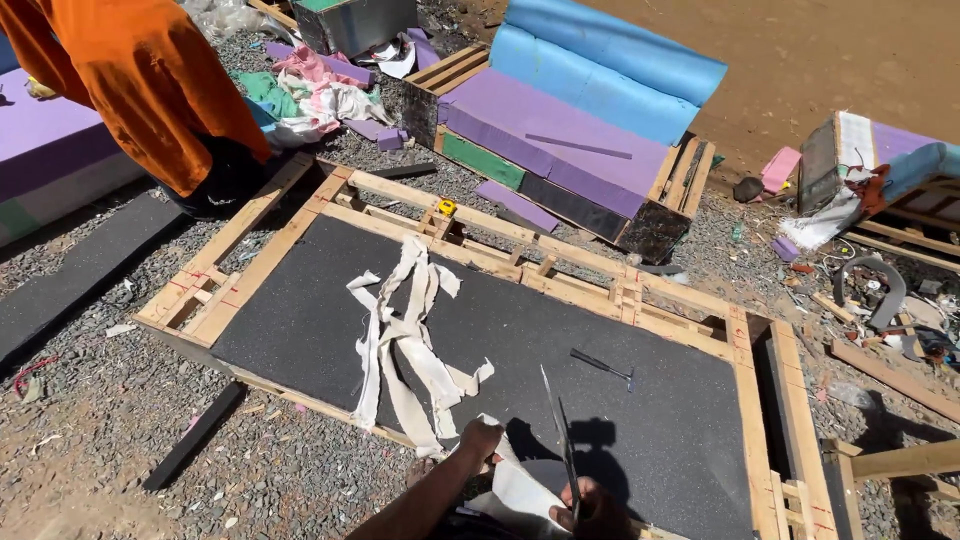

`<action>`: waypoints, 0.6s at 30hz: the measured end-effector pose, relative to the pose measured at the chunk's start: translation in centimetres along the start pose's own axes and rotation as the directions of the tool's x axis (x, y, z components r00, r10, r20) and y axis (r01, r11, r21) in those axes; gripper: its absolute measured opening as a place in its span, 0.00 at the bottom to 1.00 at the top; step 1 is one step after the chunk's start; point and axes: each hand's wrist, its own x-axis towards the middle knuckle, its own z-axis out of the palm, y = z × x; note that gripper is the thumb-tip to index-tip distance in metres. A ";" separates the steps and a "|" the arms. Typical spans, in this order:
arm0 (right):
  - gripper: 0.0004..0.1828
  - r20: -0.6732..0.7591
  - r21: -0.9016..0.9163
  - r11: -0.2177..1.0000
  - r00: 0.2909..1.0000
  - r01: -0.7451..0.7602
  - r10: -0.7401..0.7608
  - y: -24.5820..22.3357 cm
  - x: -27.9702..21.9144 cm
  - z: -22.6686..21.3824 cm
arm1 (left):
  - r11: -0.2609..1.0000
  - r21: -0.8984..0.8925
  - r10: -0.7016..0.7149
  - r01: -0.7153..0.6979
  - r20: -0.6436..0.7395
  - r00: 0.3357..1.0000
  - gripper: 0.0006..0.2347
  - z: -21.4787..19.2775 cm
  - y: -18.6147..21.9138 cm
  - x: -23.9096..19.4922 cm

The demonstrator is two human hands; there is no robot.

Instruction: Cutting long strips of white fabric using large scissors on a workbench

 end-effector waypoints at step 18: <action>0.11 -0.702 0.279 0.954 0.655 -0.107 0.279 -2.7 -7.6 -8.1 | 0.572 0.034 0.753 -0.819 0.373 0.542 0.22 10.1 23.7 -7.4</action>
